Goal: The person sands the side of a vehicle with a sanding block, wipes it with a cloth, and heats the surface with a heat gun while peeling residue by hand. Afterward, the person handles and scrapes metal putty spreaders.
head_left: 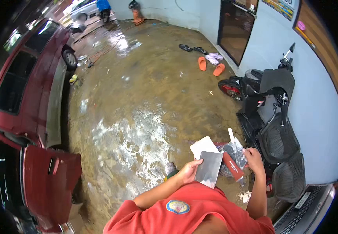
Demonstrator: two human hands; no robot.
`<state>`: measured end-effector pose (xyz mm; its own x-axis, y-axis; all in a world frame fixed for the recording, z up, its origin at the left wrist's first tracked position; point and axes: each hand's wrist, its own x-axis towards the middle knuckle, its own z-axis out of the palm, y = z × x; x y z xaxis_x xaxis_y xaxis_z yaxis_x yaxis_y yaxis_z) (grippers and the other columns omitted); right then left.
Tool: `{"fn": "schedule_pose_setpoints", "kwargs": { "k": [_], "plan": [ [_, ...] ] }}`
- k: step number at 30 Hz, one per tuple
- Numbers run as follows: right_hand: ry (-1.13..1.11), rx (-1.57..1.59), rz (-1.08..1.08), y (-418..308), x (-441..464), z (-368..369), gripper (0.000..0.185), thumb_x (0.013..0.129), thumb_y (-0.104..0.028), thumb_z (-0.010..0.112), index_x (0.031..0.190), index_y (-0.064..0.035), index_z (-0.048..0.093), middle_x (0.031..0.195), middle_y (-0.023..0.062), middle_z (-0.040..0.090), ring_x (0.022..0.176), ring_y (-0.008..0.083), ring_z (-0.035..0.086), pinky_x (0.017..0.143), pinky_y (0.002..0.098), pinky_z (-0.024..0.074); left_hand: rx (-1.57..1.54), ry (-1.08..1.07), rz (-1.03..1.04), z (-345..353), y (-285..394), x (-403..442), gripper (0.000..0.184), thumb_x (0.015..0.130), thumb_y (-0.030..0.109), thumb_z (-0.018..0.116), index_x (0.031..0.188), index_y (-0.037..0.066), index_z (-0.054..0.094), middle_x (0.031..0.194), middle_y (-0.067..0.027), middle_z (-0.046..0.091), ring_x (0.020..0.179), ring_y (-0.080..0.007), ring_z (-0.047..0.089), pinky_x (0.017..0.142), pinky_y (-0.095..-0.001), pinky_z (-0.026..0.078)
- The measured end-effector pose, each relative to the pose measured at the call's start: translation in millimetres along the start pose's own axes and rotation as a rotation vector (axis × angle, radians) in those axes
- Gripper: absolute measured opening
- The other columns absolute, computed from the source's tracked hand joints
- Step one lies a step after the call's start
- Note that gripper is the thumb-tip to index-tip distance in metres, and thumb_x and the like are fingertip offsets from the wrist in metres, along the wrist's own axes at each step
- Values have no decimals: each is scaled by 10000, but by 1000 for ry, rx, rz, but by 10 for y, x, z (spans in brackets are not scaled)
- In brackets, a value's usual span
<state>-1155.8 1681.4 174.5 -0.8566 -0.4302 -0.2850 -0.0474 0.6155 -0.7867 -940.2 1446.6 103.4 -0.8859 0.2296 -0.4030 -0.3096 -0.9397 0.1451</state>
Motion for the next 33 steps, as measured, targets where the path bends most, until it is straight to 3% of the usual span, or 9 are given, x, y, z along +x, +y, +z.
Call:
{"fn": "schedule_pose_setpoints", "kwargs": {
  "k": [7, 9, 12, 15, 20, 25, 27, 28, 33],
  "plan": [
    [-204, 42, 72, 275, 326, -163, 422, 970, -429, 610, 982, -8, 632, 783, 73, 609, 644, 165, 648, 416, 296, 519, -118, 71, 252, 26, -665, -22, 538, 959, 329, 584, 1395, 27, 489, 1296, -145, 628, 1186, -312, 612, 1054, -481, 457],
    [-266, 211, 86, 462, 467, -185, 557, 978, -527, 545, 1157, -5, 619, 932, 107, 658, 708, 159, 664, 468, 312, 543, -96, 113, 337, 80, -799, -45, 538, 953, 347, 596, 1369, 15, 515, 1299, -149, 635, 1167, -313, 629, 1042, -481, 472],
    [-347, 514, 305, 589, 529, -186, 650, 1017, -578, 420, 1361, -40, 546, 1214, 89, 639, 850, 164, 647, 753, 364, 543, -153, 106, 380, -320, -906, 15, 547, 960, 322, 569, 1409, 21, 490, 1346, -146, 608, 1217, -320, 603, 1061, -490, 464],
    [-626, 617, 427, 611, 521, -231, 850, 966, -723, 332, 1509, -73, 397, 1391, 90, 556, 930, 160, 659, 741, 357, 552, -131, 147, 438, -163, -847, 162, 452, 967, 312, 569, 1314, 22, 583, 1269, -130, 662, 1160, -303, 638, 1035, -464, 480],
    [-715, 690, 315, 959, 621, -155, 925, 924, -800, 275, 1494, -88, 427, 1310, 69, 608, 985, 130, 637, 649, 321, 565, -17, 150, 501, 29, -918, 326, 475, 976, 307, 539, 1347, 10, 548, 1299, -139, 641, 1181, -315, 620, 1060, -477, 456],
    [-639, 852, 279, 974, 524, -128, 882, 953, -757, 296, 1394, -28, 525, 1101, 93, 676, 753, 129, 668, 646, 344, 600, 27, 177, 536, -20, -945, 342, 441, 983, 257, 523, 1350, 13, 549, 1318, -126, 633, 1192, -295, 618, 1076, -463, 450],
    [-615, 866, 235, 949, 438, -146, 870, 959, -750, 291, 1361, -23, 552, 1087, 100, 682, 776, 150, 681, 687, 375, 605, 79, 162, 516, 19, -871, 357, 440, 975, 241, 539, 1357, 23, 548, 1304, -127, 642, 1177, -299, 627, 1072, -494, 446],
    [-628, 894, 240, 953, 377, -181, 853, 975, -727, 294, 1403, -22, 512, 1206, 123, 635, 955, 198, 662, 727, 392, 592, 112, 147, 499, 28, -826, 355, 448, 972, 243, 543, 1363, 24, 542, 1313, -128, 636, 1187, -298, 621, 1079, -501, 437],
    [-527, 841, 289, 880, 204, -262, 916, 938, -788, 263, 1389, -41, 543, 1206, 120, 642, 957, 214, 660, 742, 424, 583, 224, 106, 415, 440, -762, 360, 509, 956, 253, 567, 1398, 10, 496, 1364, -133, 596, 1244, -308, 575, 1107, -502, 407]
  ]
}}
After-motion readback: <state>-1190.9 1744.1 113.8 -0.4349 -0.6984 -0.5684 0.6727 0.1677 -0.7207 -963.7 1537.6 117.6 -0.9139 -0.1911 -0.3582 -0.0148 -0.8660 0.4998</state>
